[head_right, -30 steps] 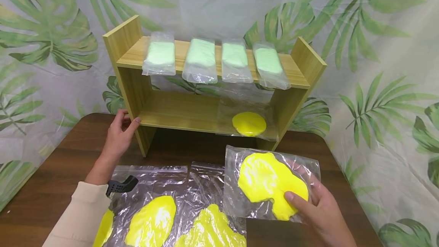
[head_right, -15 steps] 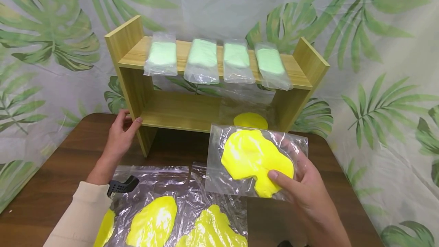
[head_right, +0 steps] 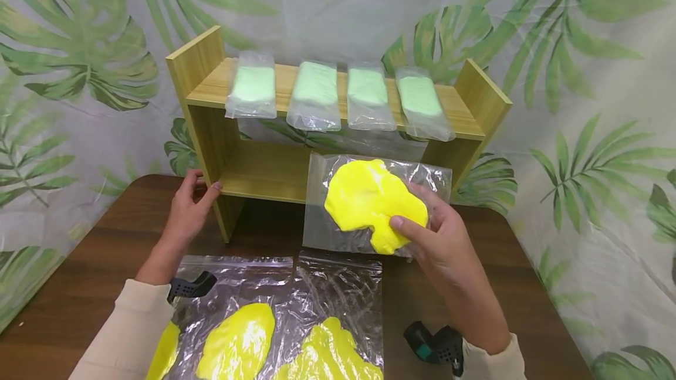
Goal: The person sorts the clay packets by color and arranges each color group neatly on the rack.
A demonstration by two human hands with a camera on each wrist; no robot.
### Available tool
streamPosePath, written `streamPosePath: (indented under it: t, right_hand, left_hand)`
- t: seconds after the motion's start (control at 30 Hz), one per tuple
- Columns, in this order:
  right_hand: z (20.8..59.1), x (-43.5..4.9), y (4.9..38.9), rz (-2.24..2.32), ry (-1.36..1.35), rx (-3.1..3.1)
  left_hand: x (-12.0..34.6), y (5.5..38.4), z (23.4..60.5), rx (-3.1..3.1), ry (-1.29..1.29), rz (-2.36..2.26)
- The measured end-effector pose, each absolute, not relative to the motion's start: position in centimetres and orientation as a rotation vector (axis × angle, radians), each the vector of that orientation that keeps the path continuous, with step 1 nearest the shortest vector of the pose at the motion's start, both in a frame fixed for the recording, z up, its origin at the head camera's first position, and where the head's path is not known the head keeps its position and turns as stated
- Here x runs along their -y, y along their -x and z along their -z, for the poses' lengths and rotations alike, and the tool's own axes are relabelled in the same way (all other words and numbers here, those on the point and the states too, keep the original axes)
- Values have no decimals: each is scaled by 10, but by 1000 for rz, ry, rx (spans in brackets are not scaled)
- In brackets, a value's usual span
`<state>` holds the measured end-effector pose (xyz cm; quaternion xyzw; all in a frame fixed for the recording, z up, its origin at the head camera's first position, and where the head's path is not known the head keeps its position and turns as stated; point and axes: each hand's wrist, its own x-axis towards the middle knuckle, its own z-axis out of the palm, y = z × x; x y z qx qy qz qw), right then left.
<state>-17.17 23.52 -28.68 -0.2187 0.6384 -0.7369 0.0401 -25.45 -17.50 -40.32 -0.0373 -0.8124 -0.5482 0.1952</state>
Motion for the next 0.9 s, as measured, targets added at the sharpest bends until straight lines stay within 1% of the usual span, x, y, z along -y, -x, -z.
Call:
streamPosePath:
  t: [0.17, 0.33, 0.5, 0.63, 0.77, 0.9]
  right_hand:
    - [286, -233, 186, 2280, 762, -1859]
    - [300, -236, 192, 2294, 812, -1755]
    - [322, -243, 186, 2240, 671, -1757]
    - [335, -247, 182, 2207, 502, -1785]
    - [339, -248, 182, 2192, 358, -1794]
    - [337, -246, 184, 2187, 323, -1801]
  left_hand:
    - [174, 254, 403, 2279, 105, 1538]
    - [172, 255, 404, 2283, 94, 1529]
    - [172, 256, 404, 2287, 89, 1522]
    - [173, 256, 404, 2279, 92, 1512]
    - [174, 255, 403, 2276, 86, 1504]
    - [174, 255, 403, 2278, 79, 1494]
